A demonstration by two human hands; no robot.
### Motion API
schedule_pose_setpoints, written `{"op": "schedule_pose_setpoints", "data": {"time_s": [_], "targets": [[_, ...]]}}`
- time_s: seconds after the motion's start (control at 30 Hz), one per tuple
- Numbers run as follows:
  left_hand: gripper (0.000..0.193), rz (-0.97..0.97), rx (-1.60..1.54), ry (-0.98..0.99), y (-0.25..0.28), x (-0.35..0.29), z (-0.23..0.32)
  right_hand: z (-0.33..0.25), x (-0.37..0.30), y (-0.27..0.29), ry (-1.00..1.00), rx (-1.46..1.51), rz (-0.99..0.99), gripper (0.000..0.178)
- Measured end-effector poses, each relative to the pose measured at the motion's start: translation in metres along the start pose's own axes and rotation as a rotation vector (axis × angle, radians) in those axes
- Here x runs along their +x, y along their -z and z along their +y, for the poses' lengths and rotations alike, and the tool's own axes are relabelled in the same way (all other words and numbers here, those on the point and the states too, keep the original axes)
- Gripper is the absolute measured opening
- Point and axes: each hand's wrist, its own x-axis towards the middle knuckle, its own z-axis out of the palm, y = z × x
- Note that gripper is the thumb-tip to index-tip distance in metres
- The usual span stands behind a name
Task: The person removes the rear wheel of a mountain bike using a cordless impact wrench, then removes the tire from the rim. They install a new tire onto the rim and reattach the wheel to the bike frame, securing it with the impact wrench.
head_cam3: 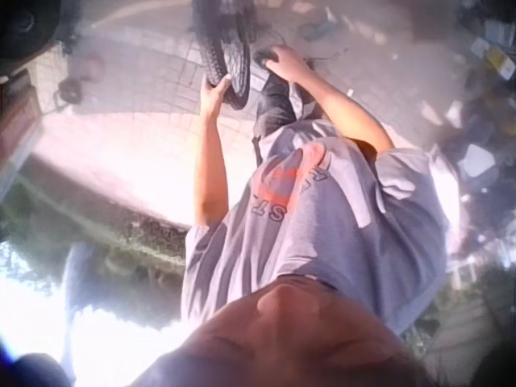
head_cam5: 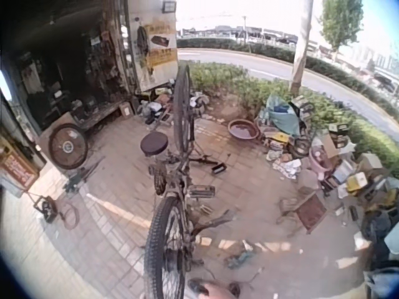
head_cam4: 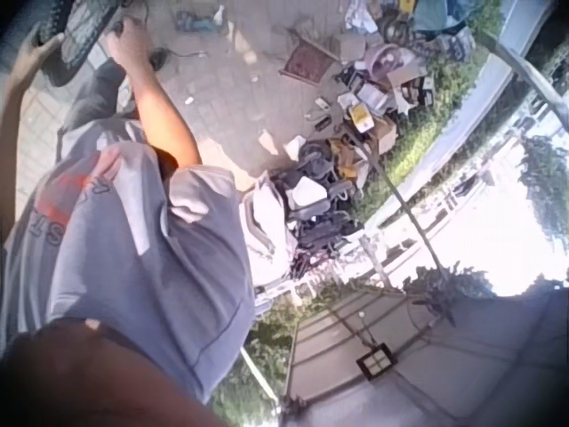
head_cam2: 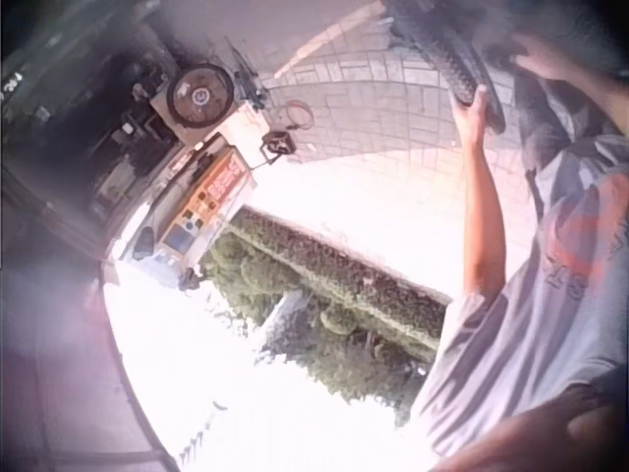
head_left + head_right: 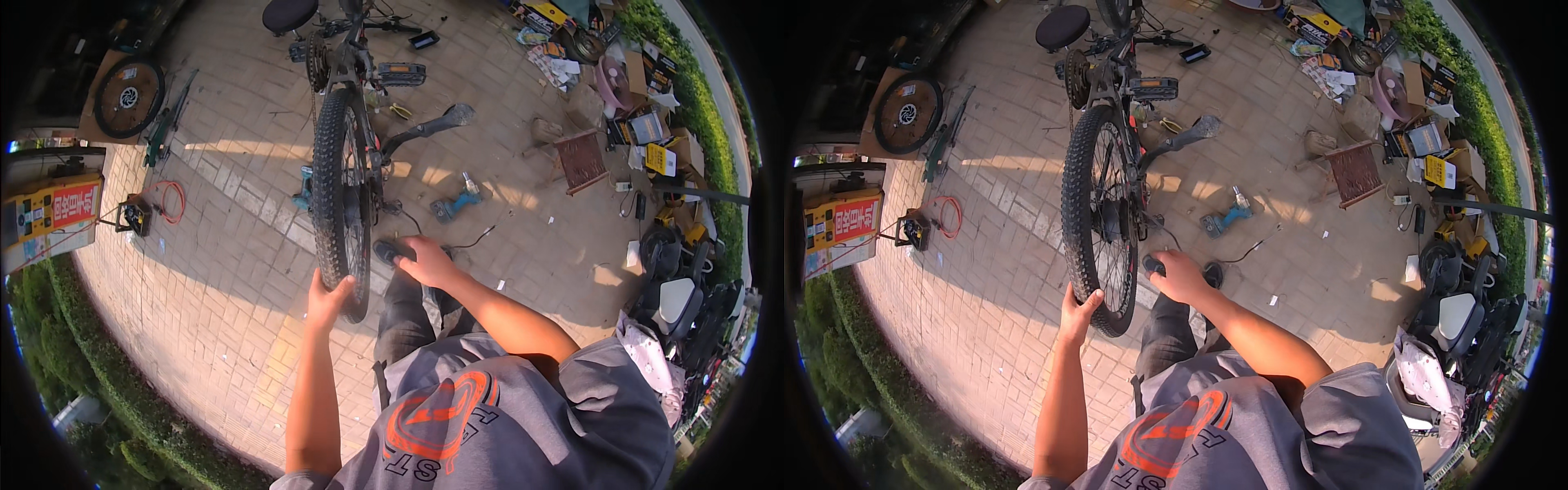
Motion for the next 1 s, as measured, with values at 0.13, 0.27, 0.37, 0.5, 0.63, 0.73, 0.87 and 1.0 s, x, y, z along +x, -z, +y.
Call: {"op": "schedule_pose_setpoints", "data": {"time_s": [0.13,0.27,0.37,0.5,0.63,0.73,0.87,1.0], "targets": [[0.060,-0.043,-0.043,0.030,0.012,0.019,0.000,-0.080,0.032,-0.002,-0.225,0.944,-0.120,0.053],[0.069,-0.181,-0.108,0.081,0.027,0.028,-0.004,-0.136,0.080,0.002,-0.364,1.216,-0.197,0.055],[0.072,-0.321,-0.121,0.080,0.031,0.030,0.006,-0.149,0.095,-0.007,-0.380,1.094,-0.125,0.053],[0.081,-0.420,-0.155,-0.001,0.035,0.043,-0.015,-0.153,0.093,-0.025,-0.557,1.086,0.009,0.042],[0.096,-0.434,-0.232,-0.060,0.033,0.046,-0.017,-0.150,0.093,-0.030,-0.651,1.256,0.027,0.035],[0.097,-0.459,-0.332,-0.033,0.035,0.044,-0.014,-0.150,0.095,-0.037,-0.589,1.240,0.056,0.033],[0.100,-0.371,-0.212,-0.219,0.037,0.048,-0.009,-0.188,0.108,-0.030,-0.573,1.209,0.126,0.030],[0.099,-0.404,-0.176,-0.014,0.040,0.044,0.009,-0.181,0.107,-0.032,-0.626,1.237,0.160,0.028]]}}
